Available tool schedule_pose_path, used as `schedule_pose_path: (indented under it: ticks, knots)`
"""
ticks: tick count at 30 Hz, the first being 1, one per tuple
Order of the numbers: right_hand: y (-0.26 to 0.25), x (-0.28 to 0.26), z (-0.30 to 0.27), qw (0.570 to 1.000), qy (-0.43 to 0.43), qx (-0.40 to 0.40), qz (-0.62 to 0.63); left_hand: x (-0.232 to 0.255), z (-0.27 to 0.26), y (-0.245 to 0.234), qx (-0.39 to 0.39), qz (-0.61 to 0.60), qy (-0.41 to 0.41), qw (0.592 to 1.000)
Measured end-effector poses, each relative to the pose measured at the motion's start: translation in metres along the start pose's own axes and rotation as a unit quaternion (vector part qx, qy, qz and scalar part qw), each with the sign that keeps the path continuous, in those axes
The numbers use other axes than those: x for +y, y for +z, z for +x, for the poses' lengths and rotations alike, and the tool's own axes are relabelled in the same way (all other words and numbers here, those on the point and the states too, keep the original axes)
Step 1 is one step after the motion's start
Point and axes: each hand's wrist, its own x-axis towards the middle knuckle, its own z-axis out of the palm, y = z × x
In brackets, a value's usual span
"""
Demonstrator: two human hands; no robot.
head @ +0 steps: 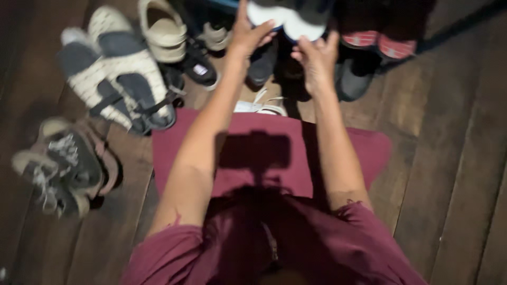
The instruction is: The person organizes shoes on a rack and the floor by picking them up, pairing them, and placing them back on the shelves or on the ground. They handle various items including sneakers, sandals, slippers, and clogs one at a time.
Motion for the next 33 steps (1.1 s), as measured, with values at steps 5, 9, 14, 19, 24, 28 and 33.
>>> schedule_pose_path:
  ticks: [5,9,14,19,24,28,33]
  knots:
    - [0.0,0.019,-0.041,0.996,-0.061,0.059,-0.022,-0.008,-0.057,-0.022,0.057,0.05,0.068,0.995]
    - [0.009,0.073,-0.087,0.998,-0.035,0.041,-0.042,-0.002,-0.139,-0.064,0.149,0.233,0.095,0.956]
    - [0.045,0.145,-0.122,0.977,0.144,-0.087,-0.134,0.053,-0.255,-0.134,0.257,0.134,0.061,0.955]
    - [0.097,0.202,-0.137,0.933,0.203,-0.261,-0.144,0.063,-0.307,-0.202,0.498,0.25,0.156,0.816]
    - [0.155,0.231,-0.139,0.91,0.228,-0.277,-0.209,0.013,-0.324,-0.264,0.548,0.195,0.112,0.806]
    - [0.184,0.23,-0.137,0.9,0.277,-0.258,-0.218,-0.015,-0.322,-0.285,0.436,0.096,0.049,0.893]
    - [0.193,0.219,-0.135,0.892,0.289,-0.303,-0.169,-0.029,-0.313,-0.305,0.453,-0.001,0.001,0.892]
